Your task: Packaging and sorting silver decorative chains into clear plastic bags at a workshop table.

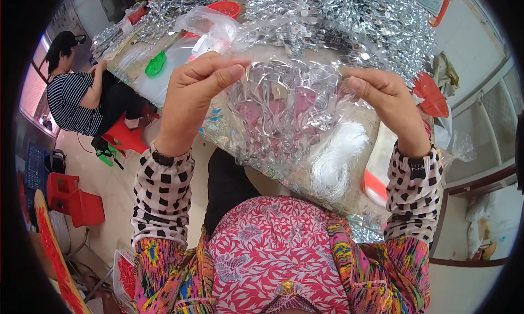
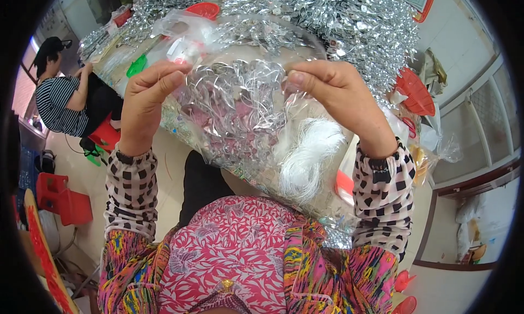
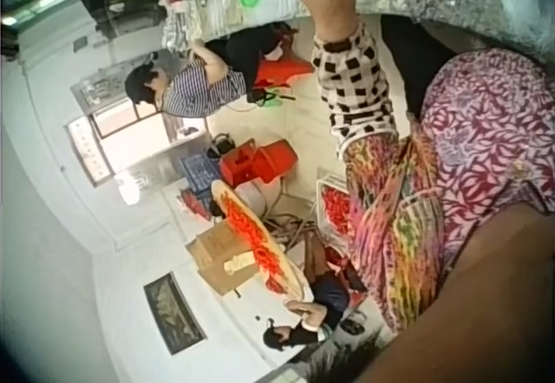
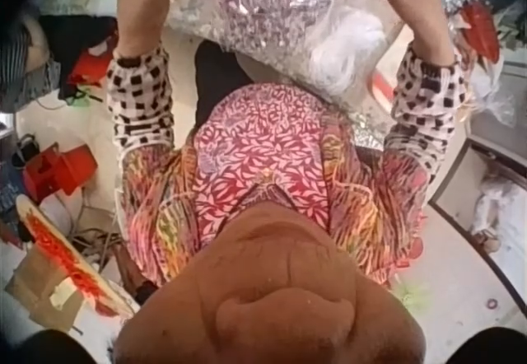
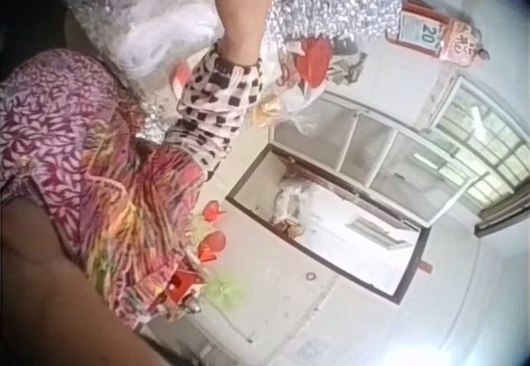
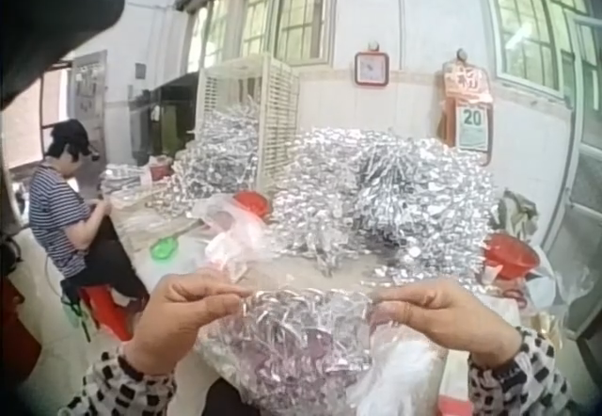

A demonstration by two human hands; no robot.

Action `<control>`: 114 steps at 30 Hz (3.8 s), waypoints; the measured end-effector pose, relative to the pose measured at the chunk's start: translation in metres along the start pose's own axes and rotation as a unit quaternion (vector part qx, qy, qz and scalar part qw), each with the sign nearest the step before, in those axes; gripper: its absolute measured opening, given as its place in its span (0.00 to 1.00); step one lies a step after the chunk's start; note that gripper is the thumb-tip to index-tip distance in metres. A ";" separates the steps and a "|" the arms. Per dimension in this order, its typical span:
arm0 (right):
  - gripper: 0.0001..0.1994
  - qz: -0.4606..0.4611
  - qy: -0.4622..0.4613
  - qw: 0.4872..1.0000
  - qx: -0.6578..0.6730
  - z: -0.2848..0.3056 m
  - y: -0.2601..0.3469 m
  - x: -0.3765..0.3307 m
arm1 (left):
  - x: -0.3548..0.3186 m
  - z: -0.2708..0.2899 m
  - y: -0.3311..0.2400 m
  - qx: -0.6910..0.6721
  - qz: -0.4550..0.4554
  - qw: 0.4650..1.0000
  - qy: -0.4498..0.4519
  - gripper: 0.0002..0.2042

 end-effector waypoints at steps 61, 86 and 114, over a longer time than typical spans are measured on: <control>0.07 0.103 0.024 0.988 -0.116 0.013 -0.003 -0.018 | 0.017 -0.001 0.029 0.047 -0.062 0.965 0.250 0.07; 0.26 0.059 -0.166 0.983 -0.041 -0.036 0.016 -0.068 | -0.019 0.026 0.008 0.078 -0.029 0.924 0.373 0.06; 0.11 0.078 -0.143 0.980 -0.117 -0.026 -0.046 -0.056 | -0.032 -0.013 0.106 -0.208 0.157 0.954 0.145 0.20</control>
Point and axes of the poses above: each hand's wrist, its own x-axis towards the middle knuckle, its own z-axis out of the back of the hand, y = z × x, the point moved 8 cm from there along x, towards the middle knuckle, and after that the axes turned 13 degrees about -y, right-handed, at the moved point
